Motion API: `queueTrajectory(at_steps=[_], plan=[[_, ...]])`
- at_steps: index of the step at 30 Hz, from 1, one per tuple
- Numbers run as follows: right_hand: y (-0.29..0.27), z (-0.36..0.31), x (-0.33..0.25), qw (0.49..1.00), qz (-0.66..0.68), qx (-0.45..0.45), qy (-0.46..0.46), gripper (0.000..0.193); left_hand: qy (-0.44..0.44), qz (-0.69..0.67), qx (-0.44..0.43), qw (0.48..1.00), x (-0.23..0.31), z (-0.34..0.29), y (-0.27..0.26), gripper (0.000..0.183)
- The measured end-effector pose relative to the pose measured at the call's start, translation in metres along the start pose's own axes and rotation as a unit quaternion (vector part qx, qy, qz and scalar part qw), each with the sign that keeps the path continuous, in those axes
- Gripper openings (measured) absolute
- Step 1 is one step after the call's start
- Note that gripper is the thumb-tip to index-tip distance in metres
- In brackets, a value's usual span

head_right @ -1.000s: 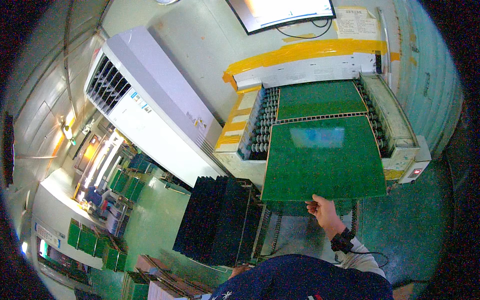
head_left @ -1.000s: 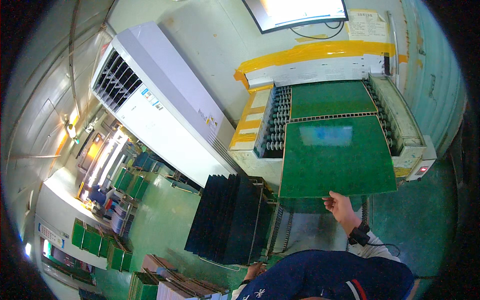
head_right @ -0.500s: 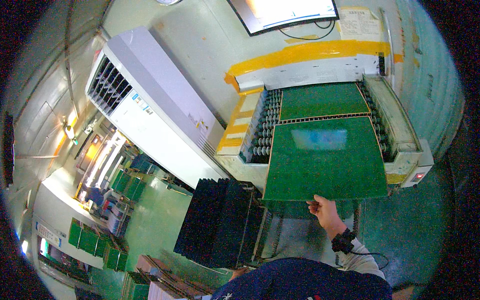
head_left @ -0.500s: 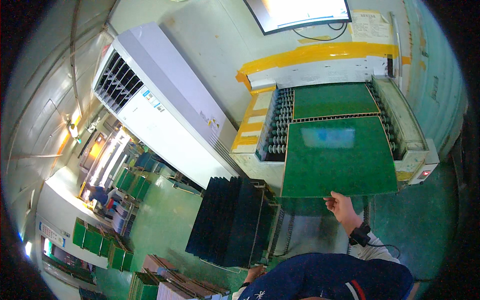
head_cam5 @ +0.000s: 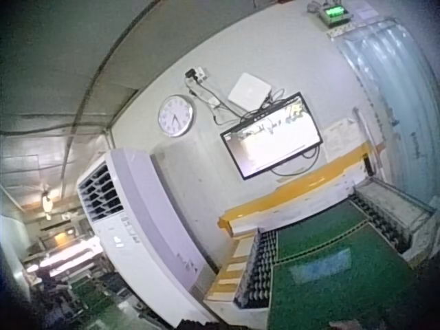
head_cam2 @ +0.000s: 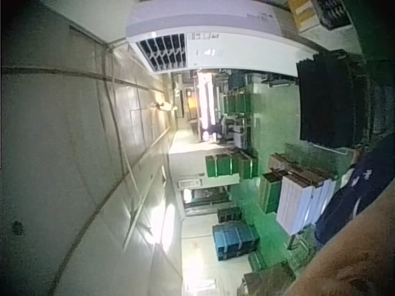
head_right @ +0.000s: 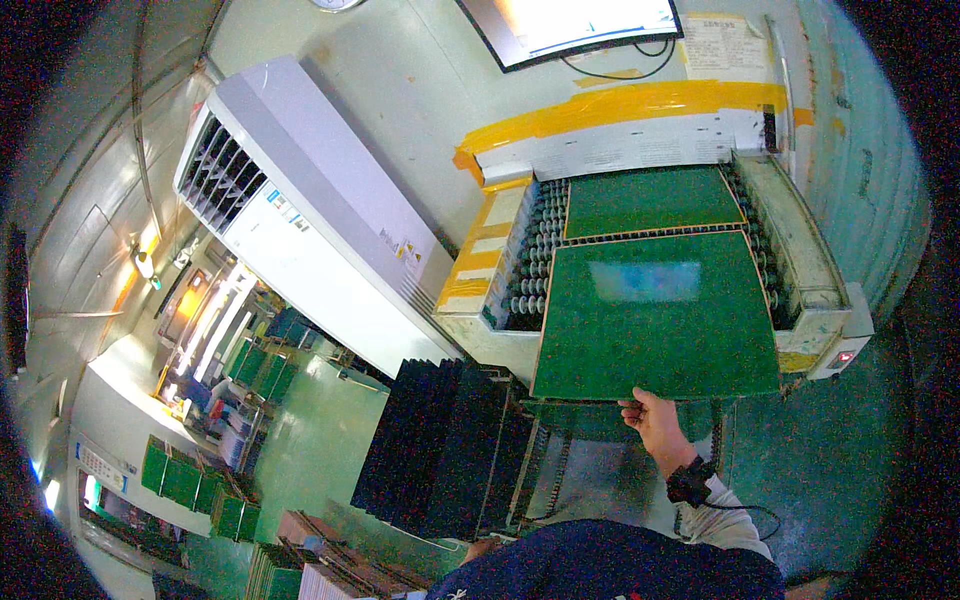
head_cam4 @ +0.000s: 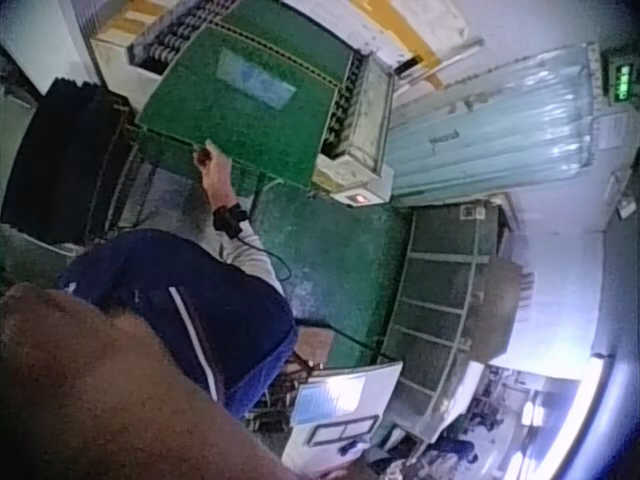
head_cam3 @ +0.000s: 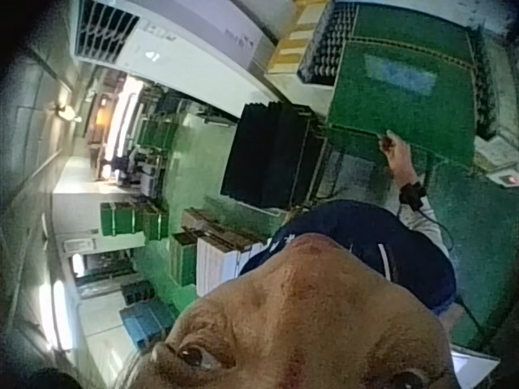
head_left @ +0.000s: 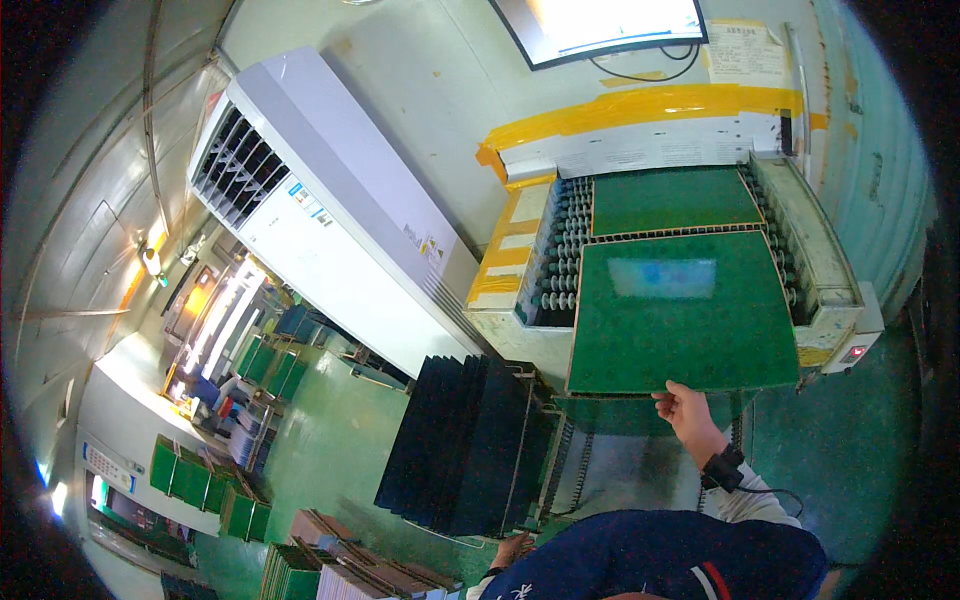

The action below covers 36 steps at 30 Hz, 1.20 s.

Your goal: Handling and loading circuit boards into a machine conveyor.

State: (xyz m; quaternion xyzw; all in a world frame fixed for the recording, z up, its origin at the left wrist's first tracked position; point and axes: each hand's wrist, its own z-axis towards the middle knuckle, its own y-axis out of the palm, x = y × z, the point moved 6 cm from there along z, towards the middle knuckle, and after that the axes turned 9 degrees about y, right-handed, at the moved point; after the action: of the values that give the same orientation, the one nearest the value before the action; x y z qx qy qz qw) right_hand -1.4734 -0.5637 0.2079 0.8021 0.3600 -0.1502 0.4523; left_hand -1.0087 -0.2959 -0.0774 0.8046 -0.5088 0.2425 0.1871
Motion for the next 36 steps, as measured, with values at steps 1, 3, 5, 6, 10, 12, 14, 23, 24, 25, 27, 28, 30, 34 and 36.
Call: queueTrajectory(at_steps=[1,3,5,6,10,12,14,23,24,25,27,28,30,34,36], plan=[[0.002,0.000,-0.001,1.000,-0.001,-0.002,-0.001,0.017,0.002,-0.016,0.001,1.000,-0.001,0.002,-0.001,0.045],[0.000,0.005,-0.001,1.000,-0.002,-0.001,-0.001,0.017,-0.011,0.024,-0.062,0.998,0.002,0.006,-0.001,0.044],[0.001,0.010,0.001,1.000,-0.002,-0.004,0.004,0.018,0.103,0.280,-0.122,0.947,0.010,0.011,-0.007,0.043],[0.002,0.011,0.001,1.000,0.001,-0.005,0.005,0.018,0.213,0.498,-0.144,0.828,0.015,0.013,-0.004,0.043],[0.004,0.007,-0.007,1.000,0.008,-0.007,-0.006,0.018,0.008,0.032,-0.022,0.999,-0.010,0.021,-0.008,0.043],[0.005,0.008,-0.007,1.000,0.010,-0.001,-0.003,0.018,0.007,0.034,-0.022,0.999,-0.010,0.014,-0.010,0.044],[0.006,0.010,-0.005,1.000,0.008,0.002,-0.001,0.018,-0.003,0.049,-0.002,0.999,-0.011,0.009,-0.014,0.044],[0.004,0.020,-0.019,0.999,0.006,-0.046,-0.007,0.019,0.307,0.766,-0.127,0.550,0.063,-0.062,0.044,0.046],[0.009,0.022,-0.016,0.999,0.011,-0.038,0.005,0.020,0.278,0.784,-0.143,0.536,0.058,-0.054,0.038,0.046],[0.013,0.025,-0.016,0.999,0.001,-0.046,-0.011,0.021,0.270,0.753,-0.153,0.580,0.052,-0.055,0.035,0.046],[0.015,0.024,-0.014,0.999,-0.011,-0.037,-0.017,0.023,0.263,0.693,-0.161,0.652,0.045,-0.061,0.032,0.044],[0.018,0.023,-0.019,0.999,-0.014,-0.027,-0.010,0.023,0.264,0.656,-0.156,0.689,0.049,-0.062,0.033,0.043],[0.014,0.021,-0.022,1.000,-0.016,-0.017,-0.004,0.023,0.221,0.499,-0.130,0.828,0.050,-0.062,0.028,0.042],[0.009,0.024,-0.024,1.000,-0.010,-0.014,-0.003,0.022,0.060,0.156,-0.021,0.986,0.038,-0.056,0.020,0.038],[0.009,0.028,-0.024,1.000,-0.009,-0.006,-0.001,0.022,0.031,0.091,0.020,0.995,0.036,-0.056,0.020,0.037]])
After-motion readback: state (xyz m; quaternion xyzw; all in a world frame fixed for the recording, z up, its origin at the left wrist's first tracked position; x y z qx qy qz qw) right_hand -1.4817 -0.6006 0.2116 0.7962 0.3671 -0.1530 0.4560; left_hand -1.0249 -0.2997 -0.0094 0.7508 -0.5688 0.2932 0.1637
